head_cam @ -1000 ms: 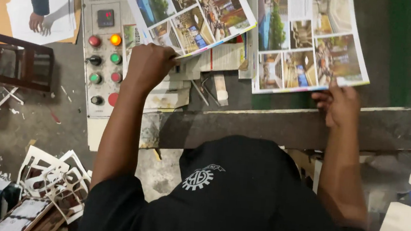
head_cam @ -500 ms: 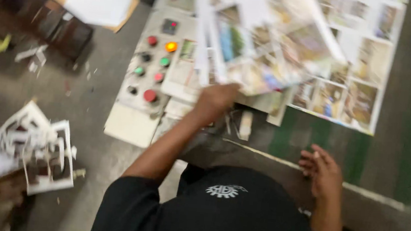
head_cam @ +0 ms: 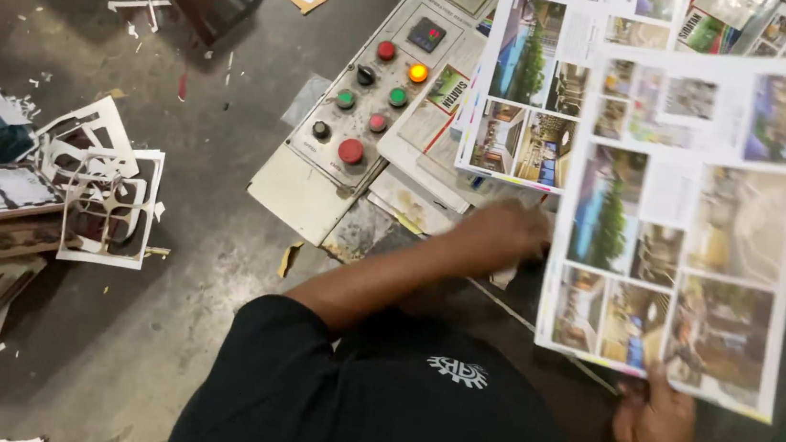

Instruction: The person stands at a workbench in a printing facility and repeatedly picks up large printed sheets containing multiple images. They separate the sheets and place them into a pile on the table, performing a sorting or collating task.

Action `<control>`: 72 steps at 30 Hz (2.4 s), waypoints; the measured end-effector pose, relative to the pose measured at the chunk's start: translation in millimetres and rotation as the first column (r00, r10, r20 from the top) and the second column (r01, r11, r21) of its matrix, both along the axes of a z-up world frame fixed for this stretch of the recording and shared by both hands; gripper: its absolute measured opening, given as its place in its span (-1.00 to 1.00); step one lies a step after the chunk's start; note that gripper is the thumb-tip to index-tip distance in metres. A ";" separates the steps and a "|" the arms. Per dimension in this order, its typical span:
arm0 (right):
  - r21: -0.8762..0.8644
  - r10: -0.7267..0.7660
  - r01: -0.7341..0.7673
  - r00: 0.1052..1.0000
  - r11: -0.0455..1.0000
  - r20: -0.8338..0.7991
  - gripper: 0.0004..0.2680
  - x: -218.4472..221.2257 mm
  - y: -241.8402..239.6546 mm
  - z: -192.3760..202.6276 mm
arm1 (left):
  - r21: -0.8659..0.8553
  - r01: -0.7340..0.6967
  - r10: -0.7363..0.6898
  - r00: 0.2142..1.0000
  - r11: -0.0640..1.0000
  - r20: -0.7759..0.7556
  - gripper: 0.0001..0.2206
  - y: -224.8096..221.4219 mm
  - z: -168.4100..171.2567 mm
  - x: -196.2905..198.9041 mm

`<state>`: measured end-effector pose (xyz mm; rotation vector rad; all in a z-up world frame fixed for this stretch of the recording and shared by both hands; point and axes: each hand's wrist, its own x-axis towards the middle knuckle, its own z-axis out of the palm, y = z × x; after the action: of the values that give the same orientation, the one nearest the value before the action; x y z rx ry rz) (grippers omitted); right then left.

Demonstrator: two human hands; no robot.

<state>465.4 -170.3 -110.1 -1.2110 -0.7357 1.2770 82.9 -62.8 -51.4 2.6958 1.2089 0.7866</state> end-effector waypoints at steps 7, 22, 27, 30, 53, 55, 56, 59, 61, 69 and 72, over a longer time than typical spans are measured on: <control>-0.029 -0.288 0.288 0.958 0.957 0.012 -0.77 60.6 -71.2 -26.6 | 0.092 -0.277 0.285 0.953 0.956 -0.100 -0.51 60.0 -6.4 -68.1; -0.287 -0.304 0.291 0.953 0.913 0.000 -0.86 6.8 -99.4 -17.6 | 0.079 -0.259 0.265 0.961 0.963 -0.078 -0.88 51.0 66.7 -71.2; -0.301 -0.227 0.236 0.972 0.924 0.067 -0.83 -10.0 -64.1 -0.4 | -0.069 -0.221 0.205 0.961 0.973 -0.187 -0.85 35.2 83.4 -62.1; -0.266 -0.175 0.181 0.984 0.947 0.044 -0.80 1.7 -30.4 -9.7 | -0.058 -0.201 0.192 0.972 0.978 -0.132 -0.90 31.3 81.7 -58.4; -0.093 0.114 -0.133 0.975 0.987 -0.191 -0.80 -66.9 31.9 23.0 | -0.041 0.203 -0.201 0.978 0.978 0.054 -0.73 -53.9 82.8 40.1; -0.064 0.076 -0.089 0.980 0.994 -0.186 -0.82 -57.3 27.5 15.7 | -0.041 0.248 -0.245 0.967 0.968 0.064 -0.75 -42.9 84.9 30.6; -0.067 0.027 -0.040 0.983 0.997 -0.182 -0.83 -49.6 21.4 13.7 | -0.113 0.193 -0.190 0.981 0.975 0.036 -0.78 -34.1 82.6 23.2; -0.073 -0.070 0.058 0.984 0.996 -0.167 -0.84 -35.6 0.8 29.9 | -0.115 0.000 -0.004 0.999 0.993 -0.037 -0.82 -0.2 66.9 -8.5; -0.073 -0.118 0.108 0.981 0.991 -0.151 -0.84 -24.1 -14.9 36.1 | -0.041 -0.132 0.129 0.989 0.990 -0.065 -0.82 19.0 62.7 -26.6; -0.079 -0.270 0.260 0.948 0.962 -0.169 -0.85 36.4 -77.9 0.8 | -0.119 -0.239 0.177 0.906 0.964 -0.385 -0.78 61.1 58.7 -65.5; -0.116 -0.274 0.258 0.948 0.959 -0.160 -0.84 51.5 -97.8 -12.3 | -0.188 -0.226 0.131 0.899 0.956 -0.417 -0.80 72.3 67.1 -73.9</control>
<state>516.9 -268.1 -122.4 -1.2104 -0.3726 1.1836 9.0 9.5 15.7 2.6472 1.5391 0.0810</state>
